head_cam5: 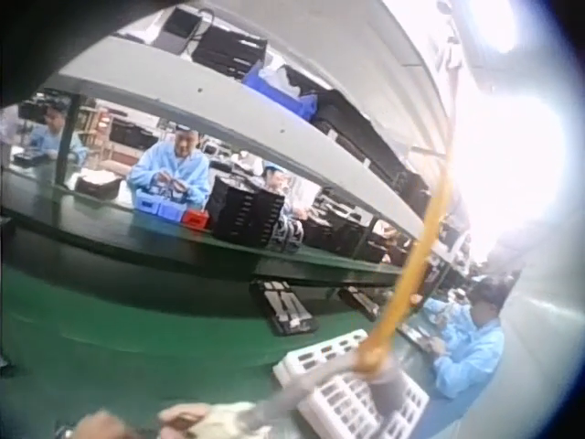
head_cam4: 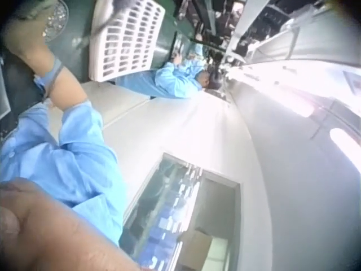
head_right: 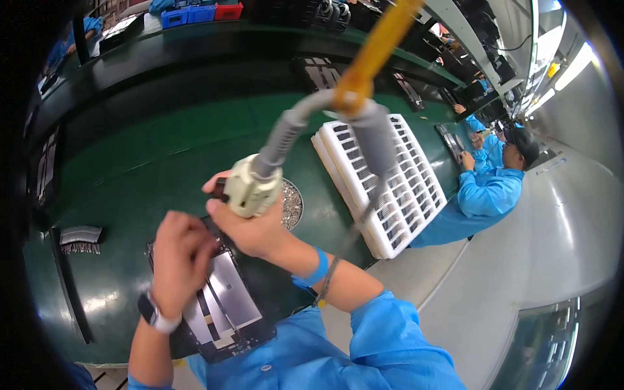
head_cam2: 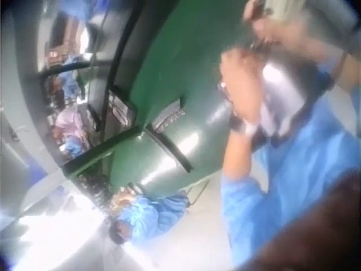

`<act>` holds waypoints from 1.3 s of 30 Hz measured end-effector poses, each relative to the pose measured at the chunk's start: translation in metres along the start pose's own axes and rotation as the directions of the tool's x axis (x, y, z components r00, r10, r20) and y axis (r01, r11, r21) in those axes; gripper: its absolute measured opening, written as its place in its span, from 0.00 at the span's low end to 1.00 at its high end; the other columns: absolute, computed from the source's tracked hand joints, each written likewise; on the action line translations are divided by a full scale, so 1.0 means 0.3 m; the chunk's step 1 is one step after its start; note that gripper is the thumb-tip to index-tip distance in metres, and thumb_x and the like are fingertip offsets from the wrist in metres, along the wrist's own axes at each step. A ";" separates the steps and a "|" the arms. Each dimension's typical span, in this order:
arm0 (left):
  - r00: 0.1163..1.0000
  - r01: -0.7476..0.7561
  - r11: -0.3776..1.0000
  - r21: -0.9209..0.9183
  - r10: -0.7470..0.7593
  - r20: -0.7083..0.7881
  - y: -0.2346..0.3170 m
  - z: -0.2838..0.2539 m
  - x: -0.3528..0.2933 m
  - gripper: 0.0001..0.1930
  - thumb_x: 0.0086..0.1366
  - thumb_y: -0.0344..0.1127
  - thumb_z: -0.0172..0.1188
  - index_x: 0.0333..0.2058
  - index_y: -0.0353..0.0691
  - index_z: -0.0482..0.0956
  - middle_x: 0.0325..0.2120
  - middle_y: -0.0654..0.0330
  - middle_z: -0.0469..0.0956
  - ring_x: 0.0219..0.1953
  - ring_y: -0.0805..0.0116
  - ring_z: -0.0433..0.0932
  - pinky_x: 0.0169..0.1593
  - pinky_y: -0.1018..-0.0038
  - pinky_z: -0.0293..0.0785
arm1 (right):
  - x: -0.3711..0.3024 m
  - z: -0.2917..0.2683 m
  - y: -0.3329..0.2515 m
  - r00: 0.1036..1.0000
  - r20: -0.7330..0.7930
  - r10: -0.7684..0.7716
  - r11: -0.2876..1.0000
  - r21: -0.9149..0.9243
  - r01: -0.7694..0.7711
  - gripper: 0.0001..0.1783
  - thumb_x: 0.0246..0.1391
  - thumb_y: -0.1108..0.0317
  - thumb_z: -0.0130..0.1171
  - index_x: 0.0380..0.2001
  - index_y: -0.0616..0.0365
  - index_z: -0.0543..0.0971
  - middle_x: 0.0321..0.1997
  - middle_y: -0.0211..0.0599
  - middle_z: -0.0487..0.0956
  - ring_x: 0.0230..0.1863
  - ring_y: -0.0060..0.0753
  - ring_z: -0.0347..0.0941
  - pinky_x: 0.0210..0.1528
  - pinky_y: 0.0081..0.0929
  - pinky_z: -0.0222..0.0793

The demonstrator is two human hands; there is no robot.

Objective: Assembling internal components of an electronic device using an electric screwdriver.

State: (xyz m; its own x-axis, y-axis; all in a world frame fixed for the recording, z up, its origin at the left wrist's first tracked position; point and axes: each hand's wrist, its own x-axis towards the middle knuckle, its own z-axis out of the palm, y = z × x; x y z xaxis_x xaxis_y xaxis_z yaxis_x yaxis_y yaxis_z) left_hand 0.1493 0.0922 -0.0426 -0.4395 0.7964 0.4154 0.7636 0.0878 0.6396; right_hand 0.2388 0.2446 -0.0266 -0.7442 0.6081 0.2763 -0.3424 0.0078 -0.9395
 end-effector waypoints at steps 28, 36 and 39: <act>0.986 0.028 0.714 0.700 -0.136 0.100 -0.487 -0.286 0.367 0.20 0.54 0.39 0.72 0.44 0.34 0.85 0.48 0.50 0.77 0.55 0.48 0.71 0.58 0.59 0.71 | 0.052 -0.291 -0.016 0.929 -0.183 -0.322 0.927 -0.258 0.271 0.13 0.47 0.83 0.65 0.38 0.67 0.78 0.36 0.38 0.82 0.35 0.22 0.77 0.37 0.23 0.74; 0.907 0.066 0.277 0.959 -0.418 0.058 -0.414 -0.262 0.479 0.15 0.51 0.42 0.74 0.34 0.39 0.86 0.37 0.56 0.83 0.44 0.52 0.81 0.45 0.59 0.78 | 0.062 -0.353 0.041 0.893 -0.042 -0.449 0.795 -0.476 0.377 0.21 0.43 0.77 0.70 0.43 0.64 0.79 0.37 0.40 0.84 0.34 0.25 0.81 0.36 0.24 0.76; 0.911 0.085 0.410 0.908 -0.401 0.096 -0.294 -0.134 0.598 0.17 0.54 0.41 0.72 0.39 0.37 0.85 0.38 0.52 0.83 0.44 0.49 0.81 0.47 0.58 0.78 | 0.086 -0.367 0.024 0.909 -0.021 -0.417 0.869 -0.301 0.392 0.24 0.37 0.69 0.76 0.41 0.63 0.82 0.30 0.40 0.85 0.29 0.30 0.84 0.32 0.23 0.76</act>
State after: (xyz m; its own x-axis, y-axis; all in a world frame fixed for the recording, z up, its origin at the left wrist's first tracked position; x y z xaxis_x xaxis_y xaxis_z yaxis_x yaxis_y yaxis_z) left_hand -0.0160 0.2033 0.0015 -0.6612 0.7478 0.0600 0.7053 0.6468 -0.2901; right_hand 0.2803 0.3476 -0.0485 -0.5215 0.5659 0.6385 -0.4169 0.4839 -0.7694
